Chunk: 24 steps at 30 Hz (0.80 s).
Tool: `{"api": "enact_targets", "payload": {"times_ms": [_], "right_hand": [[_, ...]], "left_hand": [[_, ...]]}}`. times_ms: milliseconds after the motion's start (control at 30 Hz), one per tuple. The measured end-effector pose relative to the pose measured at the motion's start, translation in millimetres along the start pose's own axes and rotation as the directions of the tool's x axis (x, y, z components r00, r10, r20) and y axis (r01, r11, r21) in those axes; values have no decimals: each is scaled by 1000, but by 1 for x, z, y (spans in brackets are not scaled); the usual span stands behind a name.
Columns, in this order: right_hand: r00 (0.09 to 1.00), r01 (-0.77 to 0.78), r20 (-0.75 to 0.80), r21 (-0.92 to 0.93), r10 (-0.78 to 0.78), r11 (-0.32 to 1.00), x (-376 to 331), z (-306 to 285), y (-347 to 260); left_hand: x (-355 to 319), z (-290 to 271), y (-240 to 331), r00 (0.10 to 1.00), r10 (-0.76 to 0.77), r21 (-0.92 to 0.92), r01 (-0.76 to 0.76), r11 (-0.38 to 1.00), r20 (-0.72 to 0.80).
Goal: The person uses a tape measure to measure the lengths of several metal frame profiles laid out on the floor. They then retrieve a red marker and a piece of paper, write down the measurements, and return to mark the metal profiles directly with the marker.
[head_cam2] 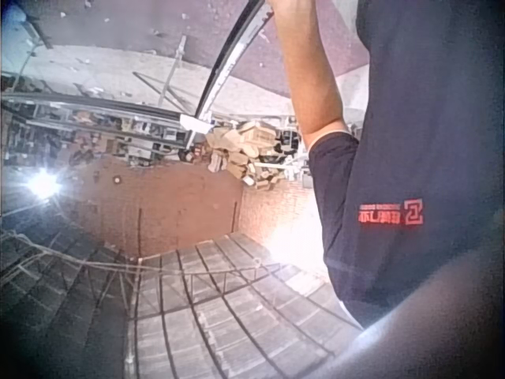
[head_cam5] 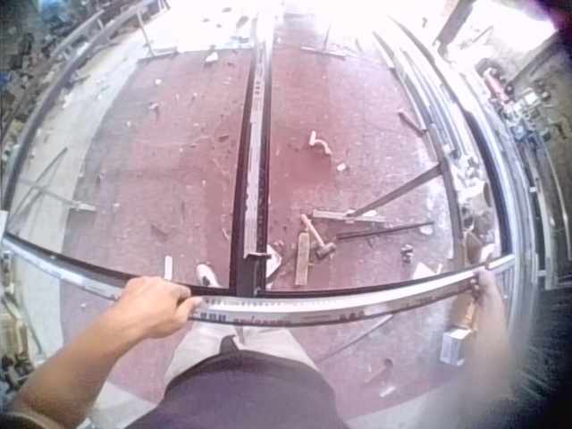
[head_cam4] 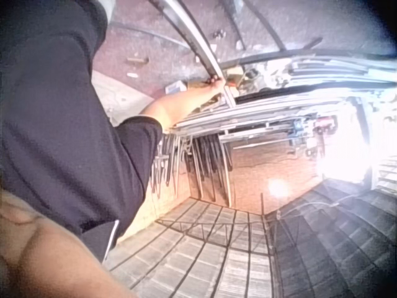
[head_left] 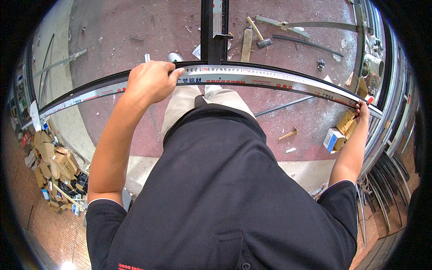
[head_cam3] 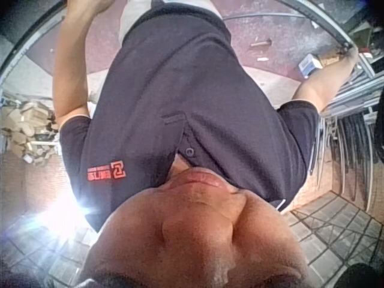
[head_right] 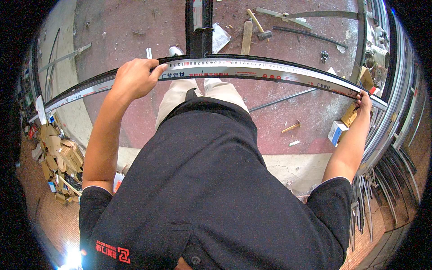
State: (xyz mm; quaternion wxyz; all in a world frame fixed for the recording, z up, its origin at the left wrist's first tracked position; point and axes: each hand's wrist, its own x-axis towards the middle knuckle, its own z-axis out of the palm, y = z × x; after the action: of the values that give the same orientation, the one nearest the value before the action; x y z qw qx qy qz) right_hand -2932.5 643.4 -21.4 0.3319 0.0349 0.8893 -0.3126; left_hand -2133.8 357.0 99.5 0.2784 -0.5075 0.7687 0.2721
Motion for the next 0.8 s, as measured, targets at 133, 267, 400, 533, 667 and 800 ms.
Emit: {"api": "enact_targets", "payload": {"times_ms": [133, 267, 400, 533, 667, 800], "right_hand": [[1000, -13, -6, 3, 13, 1000, -2, 2, 0], [999, 23, -33, 10, -23, 1000, -5, 2, 1], [999, 32, 1, 15, -32, 999, -2, 1, 2], [999, 29, 13, 7, -29, 1000, 0, 1, 1], [999, 21, 28, 26, -22, 999, -3, 0, 0], [999, -4, 35, 12, 3, 1000, -6, 1, -2]], "left_hand": [[1, 0, 0, 1000, -15, 17, 14, 1000, 12], [1, 0, 1, 1000, -19, 20, 19, 1000, 12], [0, 0, 2, 999, -32, 14, 32, 999, 11], [0, 0, 1, 1000, -24, 10, 24, 1000, 10], [1, 2, 1, 1000, -23, 10, 23, 1000, 3], [2, 3, -1, 1000, 0, 4, 0, 1000, 1]]}}
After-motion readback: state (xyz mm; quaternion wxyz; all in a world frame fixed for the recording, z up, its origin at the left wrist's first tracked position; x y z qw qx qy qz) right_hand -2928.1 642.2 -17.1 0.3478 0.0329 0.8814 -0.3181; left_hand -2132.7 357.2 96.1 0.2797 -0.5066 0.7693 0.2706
